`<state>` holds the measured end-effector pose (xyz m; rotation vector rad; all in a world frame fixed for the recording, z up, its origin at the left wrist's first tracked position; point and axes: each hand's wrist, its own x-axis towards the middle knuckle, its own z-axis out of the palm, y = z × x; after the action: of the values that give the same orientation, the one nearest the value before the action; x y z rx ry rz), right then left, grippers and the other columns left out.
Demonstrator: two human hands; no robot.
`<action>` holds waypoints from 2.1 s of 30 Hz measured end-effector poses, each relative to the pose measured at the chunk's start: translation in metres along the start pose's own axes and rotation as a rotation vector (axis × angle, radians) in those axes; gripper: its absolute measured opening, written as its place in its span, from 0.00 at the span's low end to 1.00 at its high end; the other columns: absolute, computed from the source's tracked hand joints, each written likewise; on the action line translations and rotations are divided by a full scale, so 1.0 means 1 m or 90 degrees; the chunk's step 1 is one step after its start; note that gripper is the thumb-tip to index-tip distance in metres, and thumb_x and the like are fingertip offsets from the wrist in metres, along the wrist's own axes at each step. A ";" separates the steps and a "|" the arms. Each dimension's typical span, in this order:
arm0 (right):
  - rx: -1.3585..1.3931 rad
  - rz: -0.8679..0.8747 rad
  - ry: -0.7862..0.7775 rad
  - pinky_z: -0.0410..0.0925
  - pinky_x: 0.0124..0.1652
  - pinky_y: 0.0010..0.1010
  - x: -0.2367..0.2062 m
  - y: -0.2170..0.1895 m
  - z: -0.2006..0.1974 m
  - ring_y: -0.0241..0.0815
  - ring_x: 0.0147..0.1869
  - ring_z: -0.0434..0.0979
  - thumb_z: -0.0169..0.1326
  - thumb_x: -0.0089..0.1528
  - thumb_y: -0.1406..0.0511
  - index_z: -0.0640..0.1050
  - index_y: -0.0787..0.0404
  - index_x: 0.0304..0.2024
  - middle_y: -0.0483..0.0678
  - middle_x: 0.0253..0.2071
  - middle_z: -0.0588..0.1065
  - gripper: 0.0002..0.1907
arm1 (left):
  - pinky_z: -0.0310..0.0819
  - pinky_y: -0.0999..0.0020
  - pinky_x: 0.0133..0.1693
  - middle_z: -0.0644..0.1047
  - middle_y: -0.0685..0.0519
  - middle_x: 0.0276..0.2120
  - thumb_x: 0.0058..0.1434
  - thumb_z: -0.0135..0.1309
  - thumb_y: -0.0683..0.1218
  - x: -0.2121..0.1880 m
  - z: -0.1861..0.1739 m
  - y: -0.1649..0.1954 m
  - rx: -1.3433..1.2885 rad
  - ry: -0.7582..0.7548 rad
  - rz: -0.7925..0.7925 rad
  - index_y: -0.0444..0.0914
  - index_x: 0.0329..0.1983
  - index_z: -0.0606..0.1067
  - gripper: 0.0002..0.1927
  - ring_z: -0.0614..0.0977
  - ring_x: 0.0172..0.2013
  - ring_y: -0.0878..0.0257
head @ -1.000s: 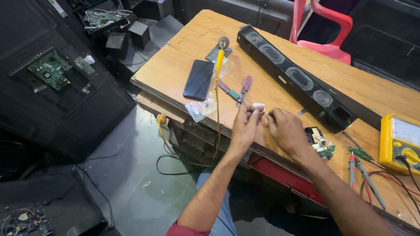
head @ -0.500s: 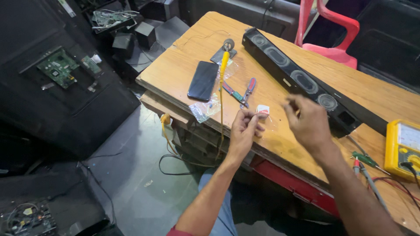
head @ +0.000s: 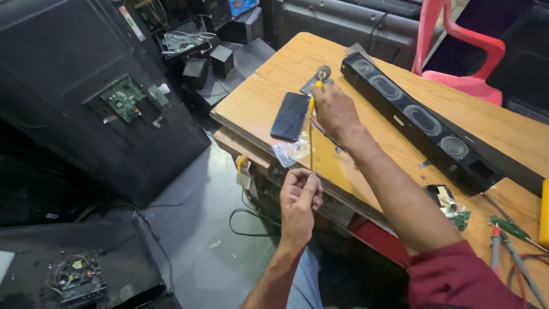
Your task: The person sits at a workbench repairing a small circuit board from a speaker. They handle small components and wires, then use a soldering iron to solder connections on the green circuit board, repositioning the board repeatedly while a multimeter and other tools sit on the bench.
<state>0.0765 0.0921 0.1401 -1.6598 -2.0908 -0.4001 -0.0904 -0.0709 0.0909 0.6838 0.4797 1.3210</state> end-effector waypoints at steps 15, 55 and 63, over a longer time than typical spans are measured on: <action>0.488 0.215 0.500 0.74 0.41 0.23 -0.241 -0.004 -0.098 0.35 0.40 0.79 0.51 0.78 0.69 0.70 0.66 0.54 0.52 0.43 0.76 0.05 | 0.75 0.75 0.31 0.77 0.53 0.32 0.68 0.55 0.39 0.021 0.024 -0.087 0.013 -0.029 -0.085 0.33 0.44 0.74 0.04 0.79 0.31 0.69; 0.427 0.381 0.455 0.73 0.52 0.30 -0.375 0.032 -0.077 0.44 0.44 0.80 0.53 0.67 0.75 0.77 0.72 0.44 0.56 0.39 0.79 0.04 | 0.81 0.69 0.47 0.80 0.47 0.39 0.69 0.52 0.37 0.028 0.049 -0.156 0.226 -0.063 -0.082 0.31 0.46 0.73 0.05 0.84 0.42 0.64; 0.415 0.384 0.441 0.72 0.51 0.28 -0.371 0.029 -0.082 0.42 0.45 0.80 0.53 0.67 0.73 0.78 0.71 0.44 0.55 0.39 0.79 0.05 | 0.81 0.69 0.47 0.80 0.48 0.40 0.69 0.52 0.36 0.028 0.048 -0.157 0.219 -0.069 -0.078 0.30 0.46 0.73 0.05 0.84 0.43 0.64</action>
<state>0.1858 -0.2533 0.0221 -1.3755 -0.9965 -0.0523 0.0592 -0.0677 0.0176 0.9891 0.6589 1.0894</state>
